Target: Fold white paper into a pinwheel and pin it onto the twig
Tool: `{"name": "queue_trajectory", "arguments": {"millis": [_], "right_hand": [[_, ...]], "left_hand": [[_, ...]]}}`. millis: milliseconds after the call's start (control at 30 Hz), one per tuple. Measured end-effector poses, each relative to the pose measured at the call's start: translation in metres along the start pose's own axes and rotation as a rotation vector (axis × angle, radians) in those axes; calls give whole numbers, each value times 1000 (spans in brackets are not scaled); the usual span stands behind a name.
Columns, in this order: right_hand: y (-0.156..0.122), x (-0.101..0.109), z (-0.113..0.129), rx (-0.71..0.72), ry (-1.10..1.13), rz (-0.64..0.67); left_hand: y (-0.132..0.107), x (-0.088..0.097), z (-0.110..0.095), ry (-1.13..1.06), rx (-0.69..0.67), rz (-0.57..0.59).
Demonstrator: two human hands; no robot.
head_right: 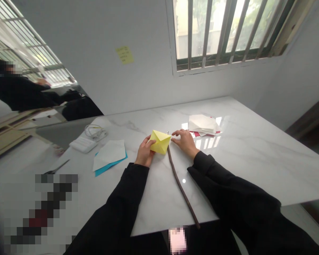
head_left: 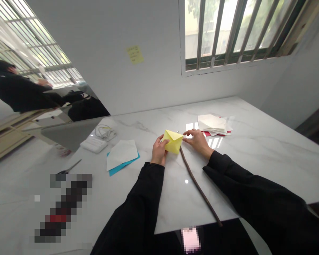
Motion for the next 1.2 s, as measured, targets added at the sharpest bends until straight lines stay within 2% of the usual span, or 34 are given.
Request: {"name": "queue_trajectory", "arguments": {"millis": [100, 167, 300, 400, 500, 667, 733, 833, 967, 1067, 1200], "right_hand": [[2, 11, 6, 17, 74, -81], [-2, 19, 14, 30, 204, -95], [-15, 17, 34, 72, 467, 12], [-20, 10, 42, 70, 463, 44], [-20, 6, 35, 1, 493, 29], [-19, 19, 12, -120, 571, -114], [-19, 18, 3, -167, 650, -126], [-17, 5, -5, -204, 777, -62], [-17, -9, -9, -247, 848, 11], [-17, -12, -7, -250, 897, 43], [-18, -10, -3, -255, 896, 97]], "left_hand": [[1, -4, 1, -14, 7, 40], [2, -4, 0, 1, -6, 47], [2, -6, -3, 15, -34, 76], [-1, -21, -4, 74, -43, 200], [-7, -38, -4, 260, -59, 316], [-14, -48, -3, 464, -92, 370], [-14, -46, -6, 468, -126, 351], [-10, -38, -13, 454, -182, 270], [-3, -20, -19, 429, -228, 115], [0, -9, -21, 344, -254, 47], [3, 4, -17, 158, -188, -8]]}}
Point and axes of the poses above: each hand's wrist, its own y-axis towards the middle knuckle, its own x-axis out of the back of the hand, z = x × y, the point moved 10 cm from there along y, towards the middle knuckle, and after that the axes turned 9 degrees about z, right-handed, at the moved point
